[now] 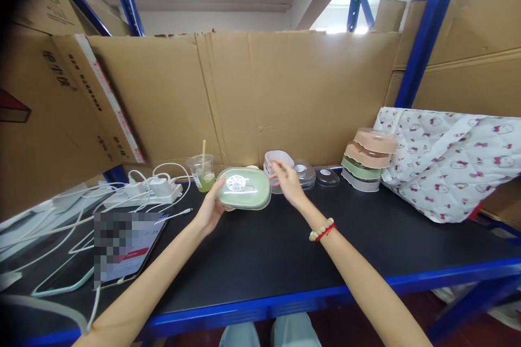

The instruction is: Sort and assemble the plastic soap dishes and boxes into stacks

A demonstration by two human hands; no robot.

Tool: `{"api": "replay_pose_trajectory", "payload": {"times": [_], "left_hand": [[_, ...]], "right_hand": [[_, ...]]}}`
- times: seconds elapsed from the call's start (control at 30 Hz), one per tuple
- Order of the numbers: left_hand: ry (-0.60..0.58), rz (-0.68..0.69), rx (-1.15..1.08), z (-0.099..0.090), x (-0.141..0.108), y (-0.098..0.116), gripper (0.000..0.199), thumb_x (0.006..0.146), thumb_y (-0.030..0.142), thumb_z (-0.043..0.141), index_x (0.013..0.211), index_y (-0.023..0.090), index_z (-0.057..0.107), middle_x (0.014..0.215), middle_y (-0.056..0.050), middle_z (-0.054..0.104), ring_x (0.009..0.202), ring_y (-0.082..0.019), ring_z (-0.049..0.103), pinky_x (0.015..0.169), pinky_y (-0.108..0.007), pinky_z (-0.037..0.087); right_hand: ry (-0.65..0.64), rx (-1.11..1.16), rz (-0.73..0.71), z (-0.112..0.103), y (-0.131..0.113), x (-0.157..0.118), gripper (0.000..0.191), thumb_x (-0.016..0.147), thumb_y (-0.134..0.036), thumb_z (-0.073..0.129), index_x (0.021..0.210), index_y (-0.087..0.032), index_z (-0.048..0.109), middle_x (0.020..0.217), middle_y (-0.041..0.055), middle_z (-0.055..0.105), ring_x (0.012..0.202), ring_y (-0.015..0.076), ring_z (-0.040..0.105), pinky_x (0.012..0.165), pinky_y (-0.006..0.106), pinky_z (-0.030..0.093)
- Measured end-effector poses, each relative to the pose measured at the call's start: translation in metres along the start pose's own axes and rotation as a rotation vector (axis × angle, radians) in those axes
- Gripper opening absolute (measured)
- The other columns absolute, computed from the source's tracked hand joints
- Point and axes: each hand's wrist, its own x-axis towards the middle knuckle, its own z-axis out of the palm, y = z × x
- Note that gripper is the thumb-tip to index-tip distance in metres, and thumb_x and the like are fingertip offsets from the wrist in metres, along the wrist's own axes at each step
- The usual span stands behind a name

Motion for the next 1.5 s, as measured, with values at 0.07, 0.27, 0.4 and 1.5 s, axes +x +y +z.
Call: {"api": "replay_pose_trajectory", "payload": {"times": [0.07, 0.27, 0.4, 1.5], "left_hand": [[0.033, -0.009, -0.029, 0.001, -0.001, 0.000, 0.039, 0.071, 0.039, 0.059, 0.100, 0.012, 0.059, 0.083, -0.007, 0.064, 0.063, -0.015, 0.060, 0.050, -0.020, 0.045], [0.048, -0.005, -0.114, 0.001, 0.000, 0.000, 0.032, 0.074, 0.035, 0.056, 0.097, 0.013, 0.056, 0.078, -0.004, 0.063, 0.060, -0.013, 0.059, 0.057, -0.024, 0.049], [0.072, -0.016, -0.196, 0.002, -0.001, 0.001, 0.025, 0.076, 0.031, 0.053, 0.094, 0.013, 0.056, 0.071, -0.001, 0.060, 0.056, -0.011, 0.058, 0.056, -0.022, 0.049], [-0.188, 0.003, -0.077, 0.006, -0.004, -0.009, 0.035, 0.092, 0.034, 0.035, 0.118, 0.017, 0.051, 0.108, -0.010, 0.060, 0.091, -0.017, 0.061, 0.075, -0.027, 0.052]], "right_hand": [[0.280, -0.180, -0.056, -0.021, 0.011, 0.009, 0.044, 0.076, -0.047, 0.040, 0.102, -0.016, 0.057, 0.104, 0.0115, 0.059, 0.083, 0.0189, 0.057, 0.066, 0.030, 0.048], [0.393, -0.834, 0.171, -0.082, 0.050, 0.014, 0.051, 0.066, -0.017, 0.050, 0.117, -0.011, 0.053, 0.126, 0.0202, 0.045, 0.119, 0.0343, 0.039, 0.094, 0.051, 0.032], [0.294, -0.913, 0.427, -0.091, 0.060, 0.009, 0.049, 0.066, -0.024, 0.064, 0.113, -0.013, 0.057, 0.126, 0.0223, 0.043, 0.121, 0.0425, 0.034, 0.093, 0.056, 0.028], [-0.330, 0.135, -0.152, -0.004, -0.017, -0.006, 0.060, 0.060, -0.042, 0.067, 0.113, -0.017, 0.056, 0.108, 0.0090, 0.060, 0.094, 0.0182, 0.058, 0.081, 0.030, 0.047]]}}
